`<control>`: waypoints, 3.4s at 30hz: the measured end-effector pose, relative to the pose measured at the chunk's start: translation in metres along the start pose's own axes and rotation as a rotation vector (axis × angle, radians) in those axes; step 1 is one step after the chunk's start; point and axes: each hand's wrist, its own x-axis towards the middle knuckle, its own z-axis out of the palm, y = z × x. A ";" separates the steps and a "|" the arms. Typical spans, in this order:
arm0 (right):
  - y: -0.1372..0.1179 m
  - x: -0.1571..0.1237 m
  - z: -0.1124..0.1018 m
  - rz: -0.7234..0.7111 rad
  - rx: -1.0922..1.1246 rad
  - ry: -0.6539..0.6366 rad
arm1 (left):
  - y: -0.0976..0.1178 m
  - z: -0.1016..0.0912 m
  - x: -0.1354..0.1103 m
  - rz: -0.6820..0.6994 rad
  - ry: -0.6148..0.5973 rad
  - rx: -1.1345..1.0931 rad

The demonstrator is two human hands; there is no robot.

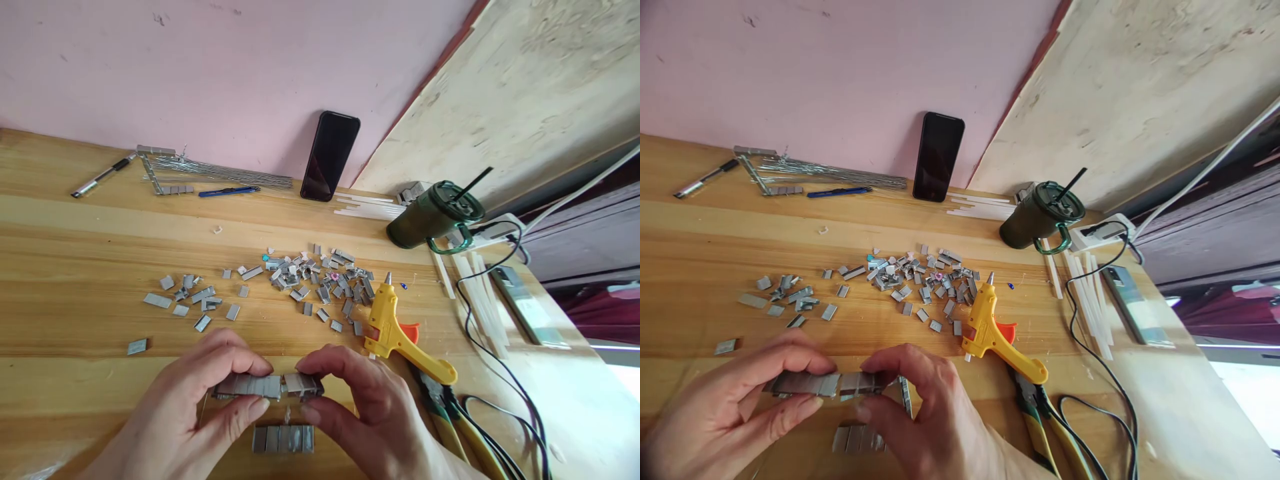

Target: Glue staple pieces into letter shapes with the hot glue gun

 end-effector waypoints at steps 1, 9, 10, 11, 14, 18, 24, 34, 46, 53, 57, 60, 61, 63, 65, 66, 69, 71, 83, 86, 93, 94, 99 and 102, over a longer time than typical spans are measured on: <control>0.001 -0.002 0.000 -0.037 -0.040 0.015 | 0.000 0.000 -0.001 0.013 0.012 -0.005; 0.010 -0.005 0.001 -0.329 -0.187 0.083 | 0.002 0.002 -0.002 0.056 -0.003 -0.009; 0.011 -0.004 0.002 -0.378 -0.184 0.102 | 0.002 0.003 -0.002 0.066 -0.003 -0.018; 0.012 -0.003 0.003 -0.417 -0.180 0.122 | 0.001 0.003 -0.002 0.075 -0.007 -0.025; 0.012 0.000 0.004 -0.475 -0.171 0.154 | -0.001 0.004 -0.003 0.090 -0.024 -0.029; 0.008 -0.001 0.001 -0.449 -0.207 0.096 | -0.002 0.004 -0.003 0.111 -0.024 -0.018; 0.008 -0.005 0.000 -0.443 -0.289 0.081 | -0.001 0.004 -0.005 0.123 -0.043 0.002; 0.010 -0.006 0.000 -0.441 -0.305 0.061 | -0.002 0.004 -0.006 0.142 -0.033 0.037; 0.010 -0.007 0.000 -0.442 -0.305 0.066 | -0.002 0.005 -0.006 0.151 -0.026 0.026; 0.010 -0.007 0.000 -0.437 -0.300 0.067 | -0.002 0.005 -0.005 0.130 -0.025 0.038; 0.010 -0.005 0.000 -0.444 -0.292 0.070 | -0.004 0.006 -0.006 0.149 -0.020 0.017; 0.011 -0.004 0.000 -0.451 -0.285 0.056 | -0.005 0.007 -0.006 0.146 -0.013 0.000; 0.011 -0.004 0.000 -0.452 -0.282 0.054 | -0.005 0.007 -0.007 0.144 -0.011 0.002; 0.011 -0.004 0.001 -0.451 -0.279 0.050 | -0.005 0.008 -0.006 0.144 -0.016 0.008; 0.010 -0.004 0.001 -0.453 -0.276 0.057 | -0.006 0.008 -0.006 0.146 -0.025 0.008; 0.010 -0.003 0.000 -0.454 -0.273 0.063 | -0.006 0.008 -0.006 0.148 -0.026 0.001; 0.010 -0.002 0.000 -0.469 -0.262 0.082 | -0.007 0.010 -0.006 0.165 -0.010 -0.031; 0.010 -0.002 0.001 -0.477 -0.258 0.079 | -0.008 0.011 -0.007 0.178 -0.001 -0.061; 0.016 -0.004 0.003 -0.543 -0.231 0.065 | -0.012 0.008 -0.006 0.282 -0.039 -0.024; 0.015 -0.003 0.002 -0.560 -0.239 0.065 | -0.012 0.008 -0.005 0.296 -0.045 -0.018; 0.016 -0.003 0.003 -0.565 -0.242 0.063 | -0.015 0.011 -0.007 0.299 -0.026 -0.004; 0.016 -0.003 0.003 -0.570 -0.238 0.065 | -0.015 0.012 -0.008 0.301 -0.024 -0.004; 0.018 -0.002 0.003 -0.575 -0.229 0.068 | -0.015 0.011 -0.008 0.319 -0.028 0.012; 0.017 -0.001 0.003 -0.575 -0.231 0.069 | -0.015 0.010 -0.007 0.321 -0.035 0.028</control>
